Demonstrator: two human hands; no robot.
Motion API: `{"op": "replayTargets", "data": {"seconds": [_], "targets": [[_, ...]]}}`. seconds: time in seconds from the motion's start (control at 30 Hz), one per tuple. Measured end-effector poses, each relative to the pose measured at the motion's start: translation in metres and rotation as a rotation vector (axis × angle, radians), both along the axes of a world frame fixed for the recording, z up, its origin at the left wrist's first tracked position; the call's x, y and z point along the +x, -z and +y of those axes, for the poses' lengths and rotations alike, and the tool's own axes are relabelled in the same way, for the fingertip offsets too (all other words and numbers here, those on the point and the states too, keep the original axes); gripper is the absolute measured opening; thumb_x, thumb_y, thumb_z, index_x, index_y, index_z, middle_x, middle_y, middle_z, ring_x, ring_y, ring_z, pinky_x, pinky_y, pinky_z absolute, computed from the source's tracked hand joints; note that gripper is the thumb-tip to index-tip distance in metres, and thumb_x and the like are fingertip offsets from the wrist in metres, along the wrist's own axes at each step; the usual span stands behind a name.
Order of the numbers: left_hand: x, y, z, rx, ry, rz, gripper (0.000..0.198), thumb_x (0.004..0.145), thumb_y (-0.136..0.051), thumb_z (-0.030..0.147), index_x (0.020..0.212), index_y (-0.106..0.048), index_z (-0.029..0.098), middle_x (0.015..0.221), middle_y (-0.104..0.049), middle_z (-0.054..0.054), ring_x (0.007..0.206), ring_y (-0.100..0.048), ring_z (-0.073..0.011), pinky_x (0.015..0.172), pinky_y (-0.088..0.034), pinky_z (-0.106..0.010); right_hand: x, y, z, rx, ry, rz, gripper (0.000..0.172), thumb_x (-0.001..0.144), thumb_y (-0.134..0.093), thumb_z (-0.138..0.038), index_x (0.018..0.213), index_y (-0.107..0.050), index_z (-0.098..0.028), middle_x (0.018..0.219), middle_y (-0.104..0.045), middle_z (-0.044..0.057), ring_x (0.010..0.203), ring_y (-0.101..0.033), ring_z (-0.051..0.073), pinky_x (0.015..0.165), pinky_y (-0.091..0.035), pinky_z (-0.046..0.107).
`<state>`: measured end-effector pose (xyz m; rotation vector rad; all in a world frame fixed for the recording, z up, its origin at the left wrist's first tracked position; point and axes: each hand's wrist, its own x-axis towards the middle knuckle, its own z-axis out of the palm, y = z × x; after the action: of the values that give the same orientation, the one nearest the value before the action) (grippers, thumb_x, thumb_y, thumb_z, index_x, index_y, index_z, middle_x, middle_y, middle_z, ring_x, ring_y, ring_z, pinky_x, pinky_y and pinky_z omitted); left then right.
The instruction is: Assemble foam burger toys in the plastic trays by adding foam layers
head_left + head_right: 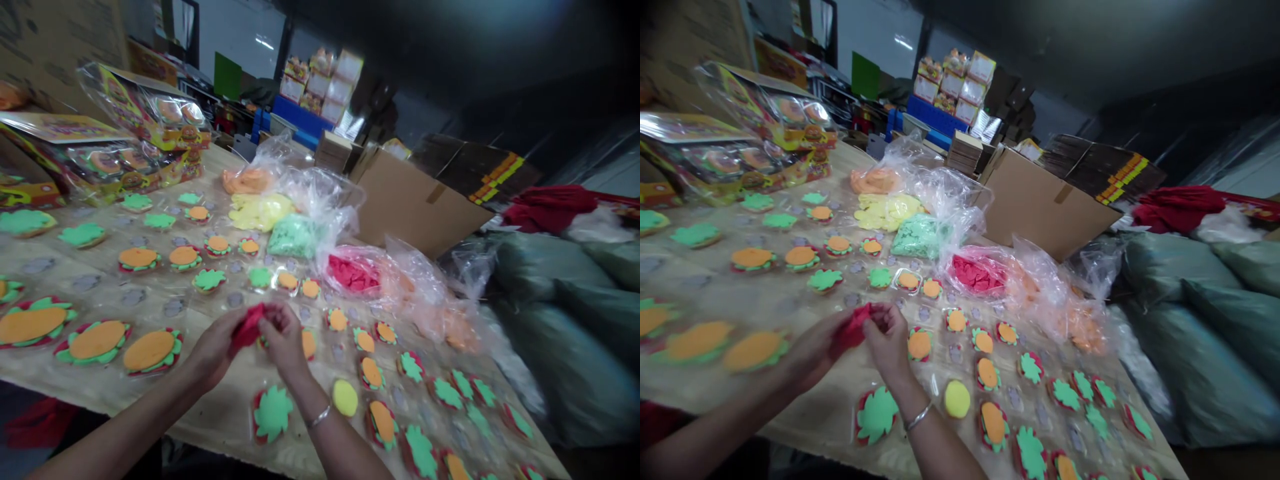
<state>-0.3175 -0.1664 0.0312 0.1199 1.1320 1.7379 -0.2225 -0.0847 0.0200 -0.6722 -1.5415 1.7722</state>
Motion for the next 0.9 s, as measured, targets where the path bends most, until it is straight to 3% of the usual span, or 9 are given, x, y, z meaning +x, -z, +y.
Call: {"op": "replayTargets", "data": {"seconds": [0.1,0.27,0.43,0.5,0.63,0.8,0.9], "targets": [[0.004,0.002,0.000,0.010,-0.045,-0.044,0.022,0.080,-0.062,0.022,0.097,-0.073,0.014,0.105,-0.073,-0.008,0.093,-0.065,-0.0177,0.081,-0.052,-0.025,-0.001,0.004,-0.004,-0.026,0.064,-0.005,0.027,0.070,-0.070,-0.032,0.092,-0.062,-0.018,0.081,-0.067,0.002,0.073,-0.060,0.014,0.067,-0.050,0.025],[0.010,0.009,-0.007,0.023,-0.041,0.202,0.040,0.062,-0.083,0.033,0.097,-0.075,0.015,0.106,-0.073,-0.007,0.100,-0.063,-0.0196,0.085,-0.049,-0.022,-0.002,0.011,-0.008,-0.064,0.059,-0.022,0.019,0.069,-0.070,-0.031,0.080,-0.062,-0.017,0.071,-0.061,-0.002,0.065,-0.054,0.011,0.063,-0.045,0.022],[0.014,0.017,-0.008,0.000,-0.141,-0.023,0.045,0.050,-0.086,0.034,0.090,-0.076,0.016,0.101,-0.074,-0.006,0.094,-0.063,-0.0183,0.080,-0.051,-0.023,0.003,0.013,-0.014,-0.090,0.114,-0.011,0.015,0.068,-0.065,-0.029,0.074,-0.058,-0.017,0.064,-0.054,-0.004,0.060,-0.047,0.010,0.059,-0.041,0.021],[0.018,0.018,-0.008,0.032,-0.155,-0.031,0.045,0.050,-0.087,0.037,0.089,-0.076,0.016,0.098,-0.074,-0.005,0.093,-0.064,-0.0184,0.080,-0.052,-0.023,0.005,0.010,-0.015,-0.066,0.134,-0.029,0.017,0.072,-0.064,-0.032,0.074,-0.057,-0.017,0.065,-0.053,-0.004,0.062,-0.047,0.010,0.060,-0.040,0.022],[0.025,0.014,-0.007,0.066,-0.149,0.139,0.048,0.054,-0.088,0.044,0.091,-0.077,0.016,0.099,-0.075,-0.006,0.097,-0.064,-0.0185,0.085,-0.051,-0.021,0.007,0.002,-0.015,0.024,0.101,-0.092,0.023,0.070,-0.066,-0.036,0.071,-0.053,-0.017,0.064,-0.050,-0.005,0.062,-0.045,0.010,0.059,-0.039,0.022],[0.024,0.008,-0.008,0.067,-0.103,-0.055,0.050,0.046,-0.091,0.043,0.088,-0.078,0.019,0.098,-0.075,-0.006,0.091,-0.065,-0.0187,0.080,-0.053,-0.023,0.013,-0.004,-0.015,0.038,0.087,-0.062,0.018,0.067,-0.060,-0.031,0.067,-0.048,-0.018,0.063,-0.046,-0.005,0.060,-0.041,0.009,0.058,-0.036,0.021],[0.020,0.008,-0.008,0.028,-0.035,0.052,0.047,0.051,-0.088,0.044,0.088,-0.079,0.018,0.100,-0.076,-0.007,0.096,-0.065,-0.0198,0.082,-0.052,-0.022,0.016,-0.004,-0.017,0.092,0.077,-0.069,0.018,0.067,-0.060,-0.031,0.068,-0.047,-0.018,0.062,-0.044,-0.005,0.059,-0.038,0.009,0.056,-0.034,0.021]]}}
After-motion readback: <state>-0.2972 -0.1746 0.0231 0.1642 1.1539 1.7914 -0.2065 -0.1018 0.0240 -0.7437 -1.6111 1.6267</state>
